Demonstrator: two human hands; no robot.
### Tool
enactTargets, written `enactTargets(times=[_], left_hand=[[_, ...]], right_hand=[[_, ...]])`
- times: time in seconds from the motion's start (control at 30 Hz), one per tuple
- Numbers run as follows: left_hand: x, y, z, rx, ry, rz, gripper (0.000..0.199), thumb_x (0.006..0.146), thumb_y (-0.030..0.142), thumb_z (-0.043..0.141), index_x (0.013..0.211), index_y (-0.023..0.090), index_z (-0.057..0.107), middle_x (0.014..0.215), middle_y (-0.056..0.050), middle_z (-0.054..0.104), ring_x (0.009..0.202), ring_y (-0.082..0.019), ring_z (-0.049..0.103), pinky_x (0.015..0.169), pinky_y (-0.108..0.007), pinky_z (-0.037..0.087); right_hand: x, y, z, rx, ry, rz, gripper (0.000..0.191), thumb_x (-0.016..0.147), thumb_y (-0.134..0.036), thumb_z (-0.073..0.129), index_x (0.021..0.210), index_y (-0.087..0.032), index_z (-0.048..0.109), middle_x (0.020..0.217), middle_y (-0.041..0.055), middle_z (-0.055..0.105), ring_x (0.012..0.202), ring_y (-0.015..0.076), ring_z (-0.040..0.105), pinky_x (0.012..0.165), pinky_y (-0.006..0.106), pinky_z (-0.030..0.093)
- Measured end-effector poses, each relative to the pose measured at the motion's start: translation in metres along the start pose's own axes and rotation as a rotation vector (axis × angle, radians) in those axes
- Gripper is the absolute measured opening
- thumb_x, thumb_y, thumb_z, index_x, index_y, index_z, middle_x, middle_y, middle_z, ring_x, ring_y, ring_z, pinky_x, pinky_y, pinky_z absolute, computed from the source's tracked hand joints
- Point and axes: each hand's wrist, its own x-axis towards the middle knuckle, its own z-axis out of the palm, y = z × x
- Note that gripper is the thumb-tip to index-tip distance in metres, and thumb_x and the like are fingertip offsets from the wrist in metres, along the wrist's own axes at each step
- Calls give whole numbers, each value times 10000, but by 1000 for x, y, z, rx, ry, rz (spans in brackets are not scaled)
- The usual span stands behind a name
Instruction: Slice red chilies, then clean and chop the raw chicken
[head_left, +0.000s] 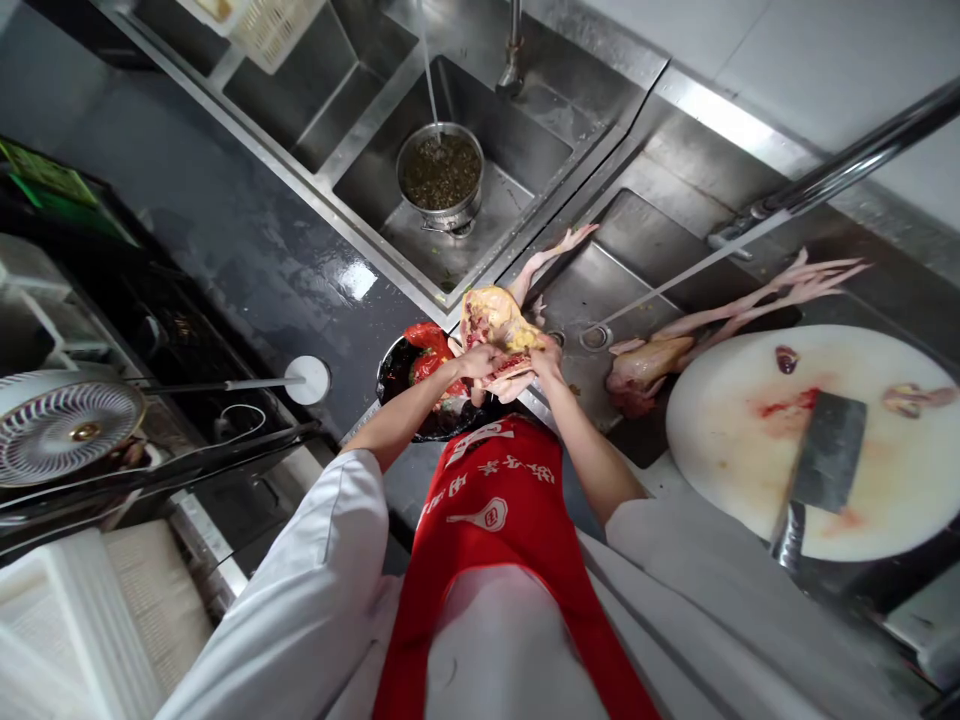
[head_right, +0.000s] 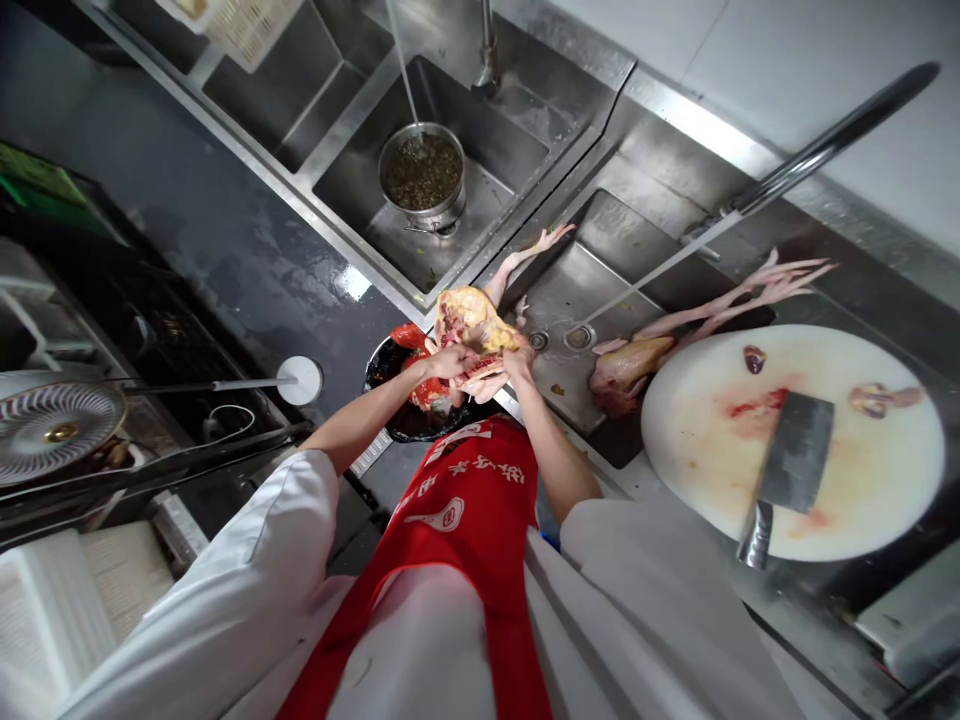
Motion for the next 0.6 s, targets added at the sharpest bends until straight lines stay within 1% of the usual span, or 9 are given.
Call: enactTargets(times=[0.07,0.13,0.27,0.37,0.47,0.6], left_hand=[[-1,-5,-5,7,-70,-44,401,834,525,609,610,203,527,530,18,490,482,-116,391,505,-270,326],[-3,-8,-10,-21,-87,-61,445,833,586,598,634,200,501,554,24,475,498,-107,385,497,-255,314],[-11,-5,-17,-118,-45,-33,489,807,632,626,637,188,511,565,19,483,519,-104,403,491,-238,332],[-18,-1,-21,-214,2,-43,516,806,656,635,631,187,508,547,20,473,517,-102,395,484,-232,336],[-21,2,-22,-278,25,-37,578,797,708,631,600,198,443,523,34,408,501,-87,331,472,-230,303],[-24,2,-19,-278,63,7,637,805,774,580,582,211,381,510,47,337,488,-78,274,453,-228,244]], right_hand=[[2,1,1,37,-4,-21,429,694,-182,559,1110,-155,658,1016,88,770,871,180,727,818,312,602],[5,2,1,32,29,-42,445,681,-179,574,1117,-156,659,1014,86,772,879,185,730,827,316,600],[8,4,2,-14,107,-91,468,635,-150,563,1091,-155,669,1054,90,768,909,187,726,850,312,595],[7,4,5,-1,137,-84,433,629,-133,530,1037,-148,676,1063,102,765,918,190,724,847,310,596],[6,4,7,13,151,-64,410,626,-132,511,1000,-149,677,1065,102,763,931,192,721,860,320,597],[5,5,5,27,159,-81,407,620,-149,504,986,-154,682,1095,96,755,956,192,717,888,326,591]])
